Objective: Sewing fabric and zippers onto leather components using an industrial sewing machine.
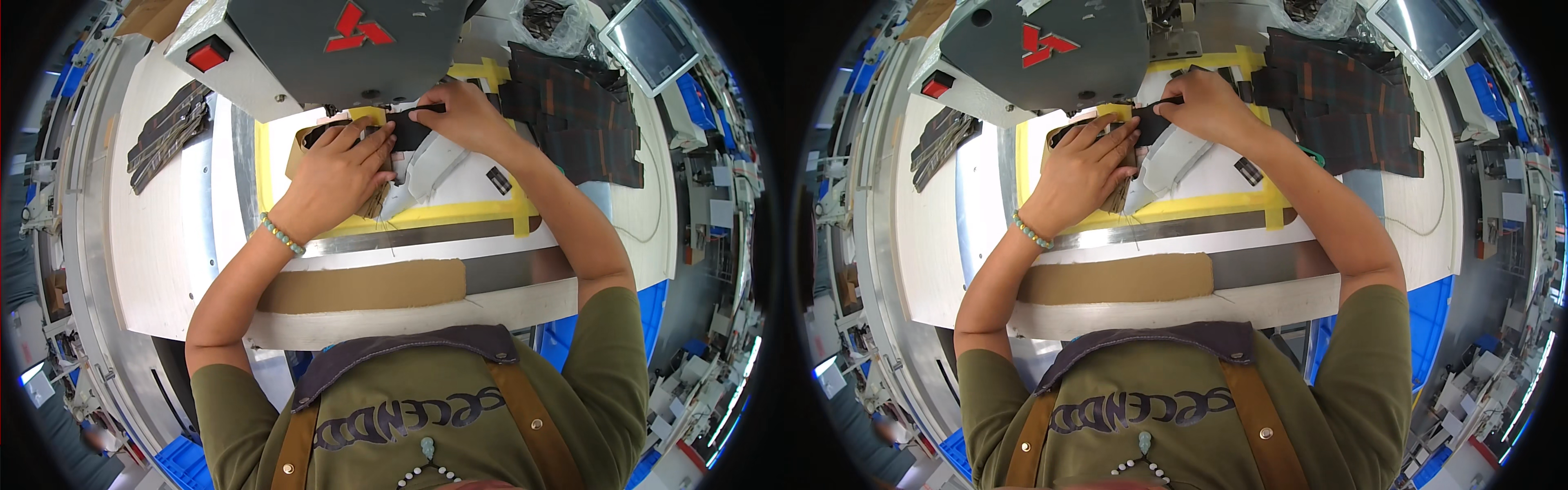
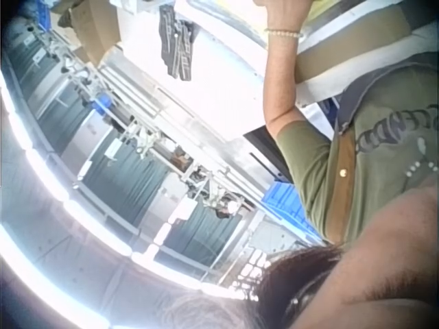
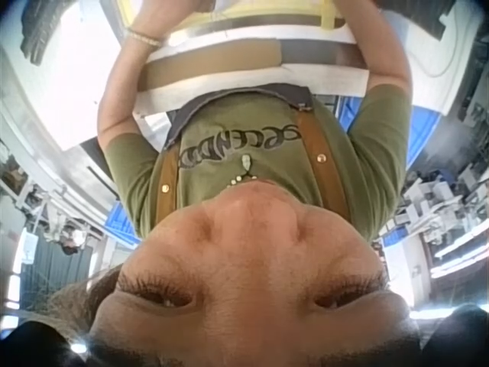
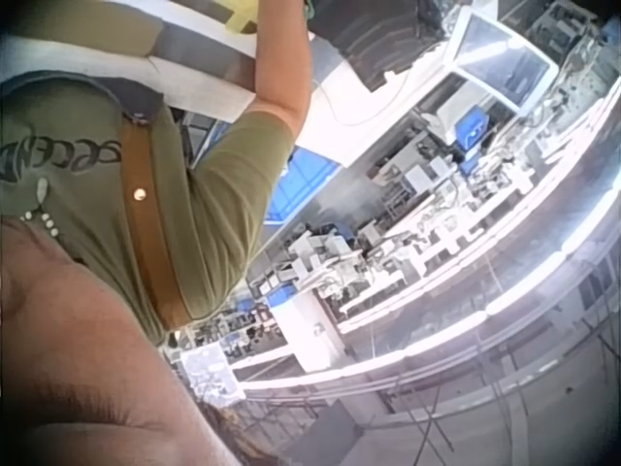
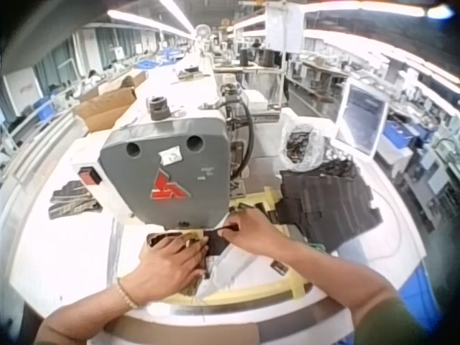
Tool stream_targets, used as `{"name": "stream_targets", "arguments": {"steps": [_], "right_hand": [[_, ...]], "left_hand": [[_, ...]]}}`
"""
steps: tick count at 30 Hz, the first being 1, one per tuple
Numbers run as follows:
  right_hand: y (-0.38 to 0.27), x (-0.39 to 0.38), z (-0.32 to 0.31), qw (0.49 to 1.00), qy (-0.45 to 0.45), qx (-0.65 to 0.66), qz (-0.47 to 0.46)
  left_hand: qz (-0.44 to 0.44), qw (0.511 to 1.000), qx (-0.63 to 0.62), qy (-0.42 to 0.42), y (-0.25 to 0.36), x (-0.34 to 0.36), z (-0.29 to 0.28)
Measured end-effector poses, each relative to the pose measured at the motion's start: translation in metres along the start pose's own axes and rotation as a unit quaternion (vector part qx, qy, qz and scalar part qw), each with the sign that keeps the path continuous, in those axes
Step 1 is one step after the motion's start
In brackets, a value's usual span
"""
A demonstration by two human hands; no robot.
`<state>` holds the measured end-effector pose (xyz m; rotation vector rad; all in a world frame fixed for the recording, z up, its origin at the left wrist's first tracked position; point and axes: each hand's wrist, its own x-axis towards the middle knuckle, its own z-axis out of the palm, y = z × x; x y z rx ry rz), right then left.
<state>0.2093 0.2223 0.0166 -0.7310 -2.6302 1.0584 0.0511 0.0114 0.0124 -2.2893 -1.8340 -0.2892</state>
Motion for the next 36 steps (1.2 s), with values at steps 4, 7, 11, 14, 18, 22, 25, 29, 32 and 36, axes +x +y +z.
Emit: {"name": "stream_targets", "arguments": {"steps": [4,7,11,14,18,22,25,29,32,36], "right_hand": [[0.001,0.001,0.001,1.0,0.003,-0.008,-0.006],[0.0,0.001,0.001,1.0,0.001,-0.009,-0.001],[0.001,0.002,0.002,1.0,0.004,-0.016,-0.002],[0.0,0.003,0.001,1.0,-0.009,-0.007,0.01],[0.001,0.004,0.002,1.0,-0.013,-0.001,0.016],[0.004,0.004,0.005,1.0,-0.003,-0.007,0.009],[0.007,0.004,0.007,1.0,0.005,-0.006,0.004],[0.008,0.002,0.005,0.999,0.006,-0.032,-0.02],[-0.009,-0.014,-0.003,0.97,0.123,-0.127,-0.165],[-0.019,-0.048,-0.013,0.943,0.016,-0.131,-0.307]], "left_hand": [[-0.009,1.0,-0.018,-0.001,0.0,0.001,0.0],[-0.017,0.999,-0.03,-0.011,0.0,0.003,-0.001],[-0.009,0.999,-0.031,-0.037,-0.002,0.006,-0.003],[-0.004,0.999,-0.022,-0.04,-0.004,0.004,-0.002],[-0.004,0.999,-0.024,-0.045,-0.004,0.003,-0.001],[-0.01,0.998,-0.018,-0.053,-0.003,0.004,-0.001],[-0.012,0.999,-0.016,-0.049,-0.003,0.004,0.0],[-0.016,0.999,-0.042,-0.031,-0.003,0.009,0.0],[-0.028,0.997,-0.065,-0.018,-0.004,0.007,0.001],[-0.052,0.993,-0.104,-0.027,-0.007,0.008,-0.006]]}}
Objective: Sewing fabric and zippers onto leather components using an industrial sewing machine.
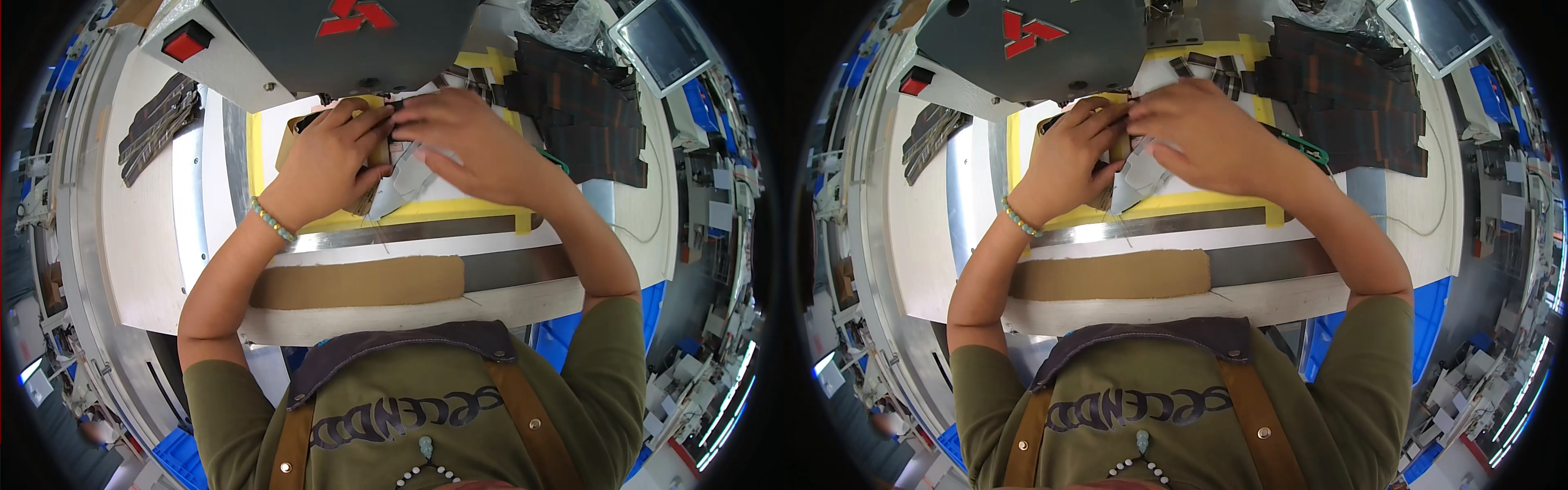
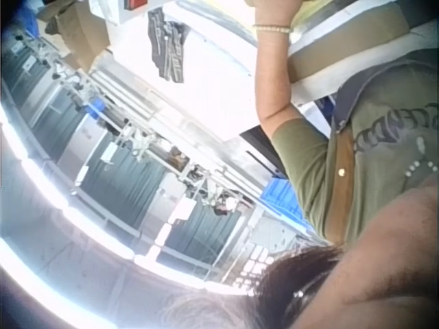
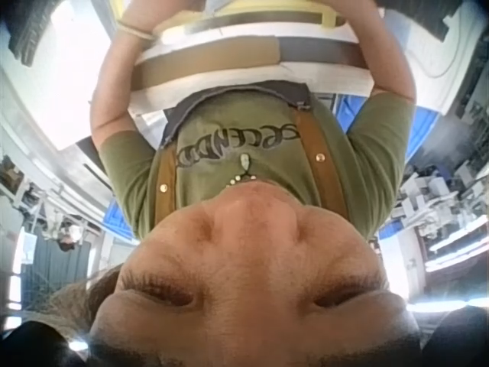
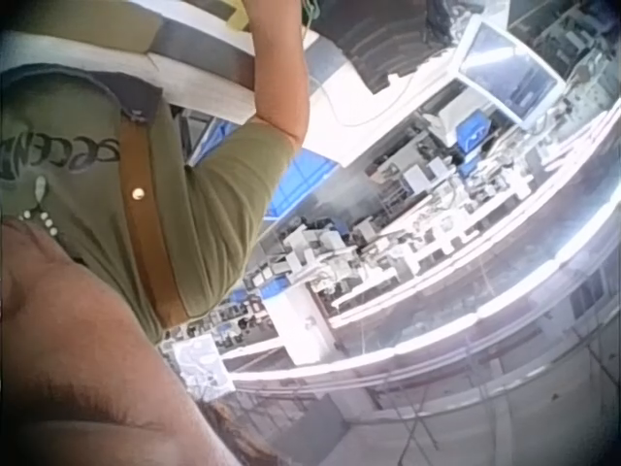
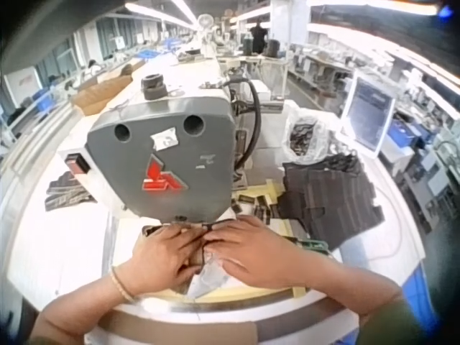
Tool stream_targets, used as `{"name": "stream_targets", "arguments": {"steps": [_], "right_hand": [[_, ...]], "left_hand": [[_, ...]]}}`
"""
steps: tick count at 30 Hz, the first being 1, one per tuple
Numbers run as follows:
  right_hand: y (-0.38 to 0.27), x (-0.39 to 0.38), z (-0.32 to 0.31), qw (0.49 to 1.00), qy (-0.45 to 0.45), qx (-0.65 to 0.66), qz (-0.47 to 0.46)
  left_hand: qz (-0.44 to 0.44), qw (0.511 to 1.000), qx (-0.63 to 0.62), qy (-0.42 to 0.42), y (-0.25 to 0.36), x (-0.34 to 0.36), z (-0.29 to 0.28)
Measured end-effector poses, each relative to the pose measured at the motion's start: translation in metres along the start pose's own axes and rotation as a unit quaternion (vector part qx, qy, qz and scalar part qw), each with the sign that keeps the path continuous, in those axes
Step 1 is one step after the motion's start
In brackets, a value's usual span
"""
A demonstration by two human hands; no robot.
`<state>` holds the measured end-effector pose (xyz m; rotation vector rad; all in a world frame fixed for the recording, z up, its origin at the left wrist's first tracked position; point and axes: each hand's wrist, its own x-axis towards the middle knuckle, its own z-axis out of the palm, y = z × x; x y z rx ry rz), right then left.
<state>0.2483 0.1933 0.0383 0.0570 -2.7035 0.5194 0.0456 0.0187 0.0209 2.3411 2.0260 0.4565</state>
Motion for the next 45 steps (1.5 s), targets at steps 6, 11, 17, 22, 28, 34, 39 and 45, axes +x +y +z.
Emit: {"name": "stream_targets", "arguments": {"steps": [6,11,17,22,28,34,39,45], "right_hand": [[0.019,-0.027,0.027,0.994,-0.068,-0.088,-0.005],[0.023,-0.024,0.029,0.998,-0.044,-0.019,-0.029],[0.029,-0.022,0.032,0.999,-0.033,0.023,-0.031],[0.035,-0.021,0.033,0.998,-0.042,0.039,-0.031],[0.036,-0.021,0.035,0.998,-0.034,0.051,-0.013],[0.035,-0.021,0.035,0.998,-0.024,0.051,-0.015],[0.035,-0.021,0.036,0.999,-0.021,0.04,-0.019],[0.037,-0.023,0.036,0.998,-0.037,0.055,-0.002]], "left_hand": [[0.0,1.0,0.001,0.01,-0.003,0.001,0.003],[-0.012,1.0,-0.001,0.012,-0.001,0.0,0.006],[0.0,1.0,0.005,0.029,-0.006,-0.001,0.012],[0.01,0.999,0.015,0.027,-0.003,0.0,0.011],[0.022,0.999,0.021,0.023,0.0,0.001,0.008],[0.004,1.0,-0.002,0.019,0.002,0.002,0.006],[0.004,1.0,-0.017,0.001,-0.003,-0.007,-0.008],[-0.001,0.998,0.062,-0.008,-0.001,-0.016,-0.009]]}}
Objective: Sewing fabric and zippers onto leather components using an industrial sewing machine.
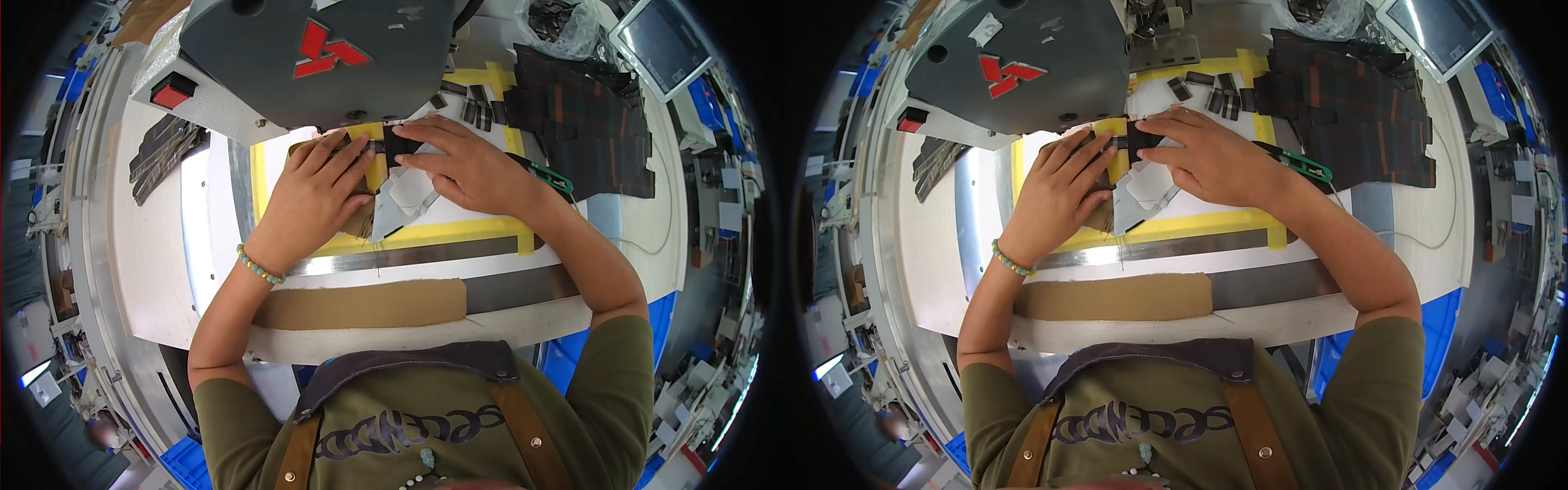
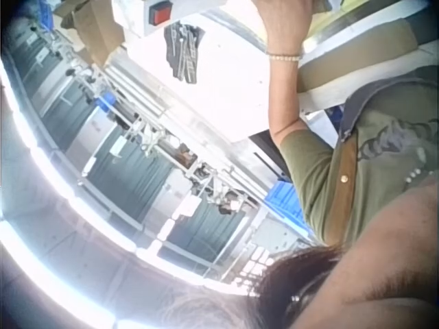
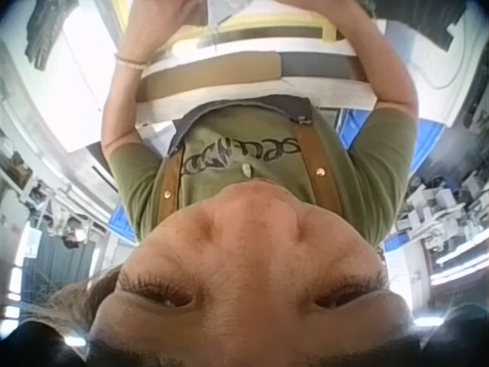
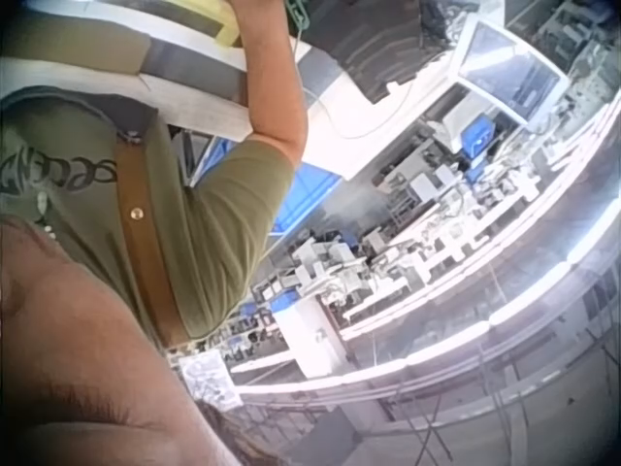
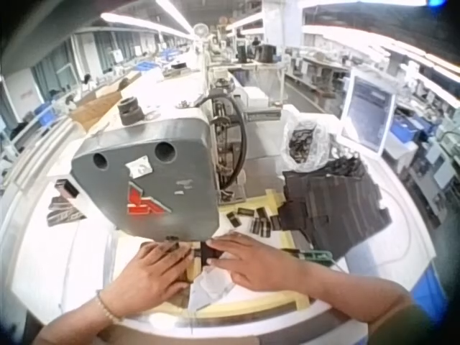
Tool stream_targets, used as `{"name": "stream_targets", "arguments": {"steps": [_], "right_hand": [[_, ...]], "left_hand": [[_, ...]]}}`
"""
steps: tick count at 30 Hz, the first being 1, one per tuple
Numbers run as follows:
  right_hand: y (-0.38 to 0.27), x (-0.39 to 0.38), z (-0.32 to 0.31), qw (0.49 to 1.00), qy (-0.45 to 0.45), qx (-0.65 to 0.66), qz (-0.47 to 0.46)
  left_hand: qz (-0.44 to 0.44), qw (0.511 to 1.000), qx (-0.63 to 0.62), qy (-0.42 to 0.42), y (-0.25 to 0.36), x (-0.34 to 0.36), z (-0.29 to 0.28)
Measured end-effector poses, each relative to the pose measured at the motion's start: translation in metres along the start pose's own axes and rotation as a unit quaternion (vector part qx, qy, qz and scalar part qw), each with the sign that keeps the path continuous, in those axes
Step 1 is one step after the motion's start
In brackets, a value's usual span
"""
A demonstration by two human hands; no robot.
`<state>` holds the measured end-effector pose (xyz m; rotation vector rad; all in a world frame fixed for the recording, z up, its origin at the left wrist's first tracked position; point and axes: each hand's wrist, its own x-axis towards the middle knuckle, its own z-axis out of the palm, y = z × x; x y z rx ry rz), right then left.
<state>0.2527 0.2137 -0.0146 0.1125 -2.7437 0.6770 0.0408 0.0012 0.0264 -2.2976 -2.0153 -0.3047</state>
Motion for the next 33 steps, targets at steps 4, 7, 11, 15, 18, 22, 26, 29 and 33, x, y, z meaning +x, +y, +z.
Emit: {"name": "stream_targets", "arguments": {"steps": [4,7,11,15,18,22,26,29,33], "right_hand": [[0.003,0.002,0.002,1.0,0.007,-0.013,-0.012],[0.001,0.001,0.001,0.999,0.008,-0.03,-0.018],[0.002,0.0,0.003,0.999,0.004,-0.038,-0.007],[0.006,0.003,0.002,1.0,0.009,-0.026,-0.008],[0.009,0.004,0.002,0.999,0.009,-0.036,-0.012],[0.009,0.008,0.0,0.999,0.009,-0.046,-0.018],[0.01,0.013,-0.004,0.999,0.0,-0.039,-0.011],[0.016,0.016,-0.004,1.0,0.005,-0.025,0.004],[0.028,0.022,-0.003,1.0,-0.003,-0.029,0.006]], "left_hand": [[0.001,1.0,0.007,0.01,-0.002,-0.003,0.005],[0.002,1.0,-0.003,0.008,-0.003,-0.003,0.004],[0.011,1.0,-0.013,0.01,-0.004,-0.001,0.003],[0.006,1.0,0.004,0.005,-0.004,0.0,0.004],[0.002,1.0,0.02,-0.004,-0.004,0.001,0.006],[0.004,0.999,0.037,-0.001,-0.006,0.002,0.006],[0.0,0.998,0.055,0.001,-0.008,0.004,0.007],[-0.004,0.998,0.056,0.008,-0.012,0.007,0.01],[0.01,0.994,0.105,0.043,-0.018,0.011,0.013]]}}
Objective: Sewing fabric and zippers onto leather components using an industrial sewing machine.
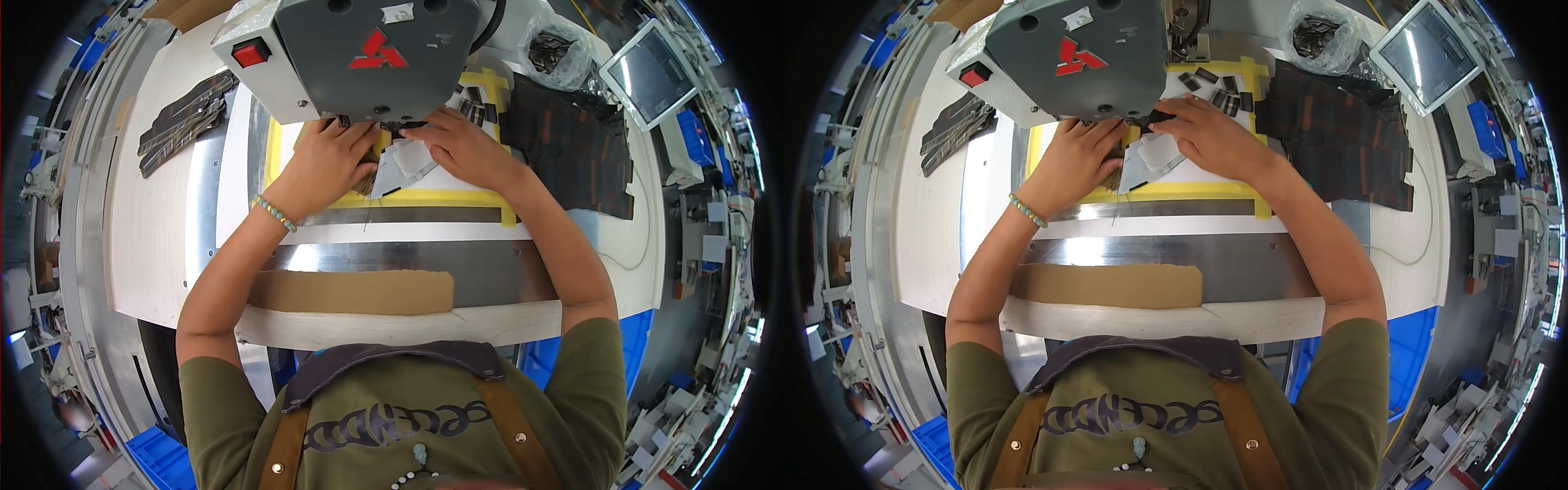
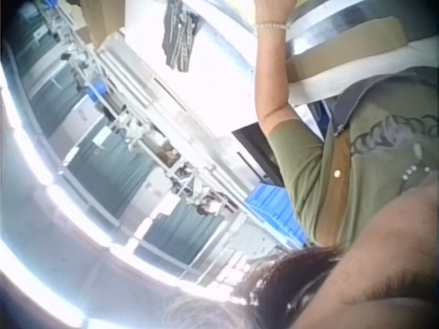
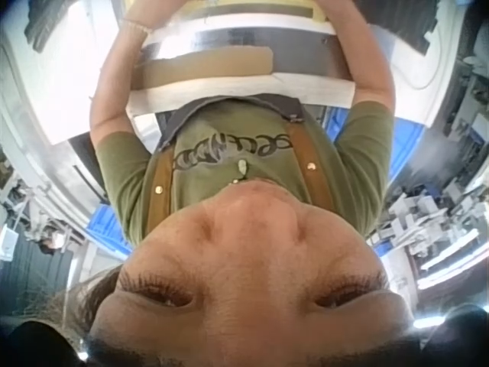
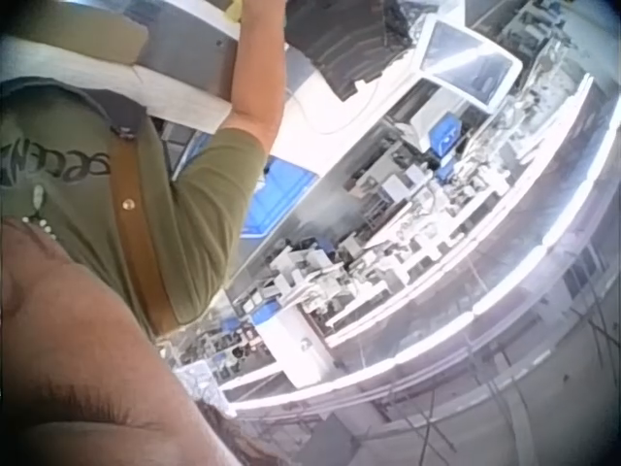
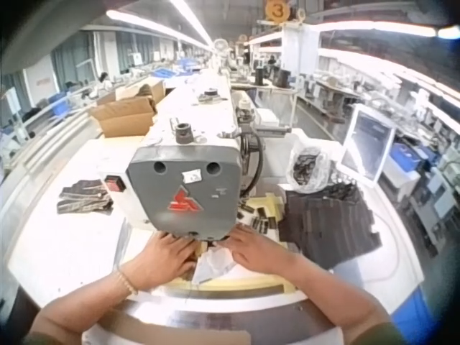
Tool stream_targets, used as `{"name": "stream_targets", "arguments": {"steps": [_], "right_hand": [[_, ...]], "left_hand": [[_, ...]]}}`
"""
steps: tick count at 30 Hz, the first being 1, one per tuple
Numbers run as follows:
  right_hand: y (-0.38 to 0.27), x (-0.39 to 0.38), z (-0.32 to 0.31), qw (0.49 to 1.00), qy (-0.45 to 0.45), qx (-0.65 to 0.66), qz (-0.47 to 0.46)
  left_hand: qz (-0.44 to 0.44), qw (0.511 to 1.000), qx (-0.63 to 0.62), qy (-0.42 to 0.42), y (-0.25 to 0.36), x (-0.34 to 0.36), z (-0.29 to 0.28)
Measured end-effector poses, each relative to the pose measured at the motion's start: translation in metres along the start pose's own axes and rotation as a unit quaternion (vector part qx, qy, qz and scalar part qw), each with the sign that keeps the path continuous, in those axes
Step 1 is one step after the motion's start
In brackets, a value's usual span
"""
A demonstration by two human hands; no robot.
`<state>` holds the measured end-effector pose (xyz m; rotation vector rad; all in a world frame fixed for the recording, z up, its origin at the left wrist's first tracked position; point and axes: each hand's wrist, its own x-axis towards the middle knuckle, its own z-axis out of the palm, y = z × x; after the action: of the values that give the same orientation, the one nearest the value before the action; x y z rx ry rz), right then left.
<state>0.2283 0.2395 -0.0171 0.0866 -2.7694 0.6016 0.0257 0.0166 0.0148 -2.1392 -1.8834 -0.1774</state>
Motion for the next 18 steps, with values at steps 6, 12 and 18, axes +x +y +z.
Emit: {"name": "stream_targets", "arguments": {"steps": [6,12,18], "right_hand": [[0.003,0.003,-0.004,1.0,0.0,0.009,-0.003],[-0.01,0.002,-0.008,0.983,0.088,-0.143,-0.075],[-0.009,-0.002,-0.004,0.971,0.079,-0.202,-0.103]], "left_hand": [[-0.003,1.0,-0.003,-0.014,-0.001,0.0,-0.001],[-0.037,0.999,-0.025,-0.023,0.001,-0.004,-0.005],[0.0,0.999,0.025,-0.027,0.01,-0.014,-0.011]]}}
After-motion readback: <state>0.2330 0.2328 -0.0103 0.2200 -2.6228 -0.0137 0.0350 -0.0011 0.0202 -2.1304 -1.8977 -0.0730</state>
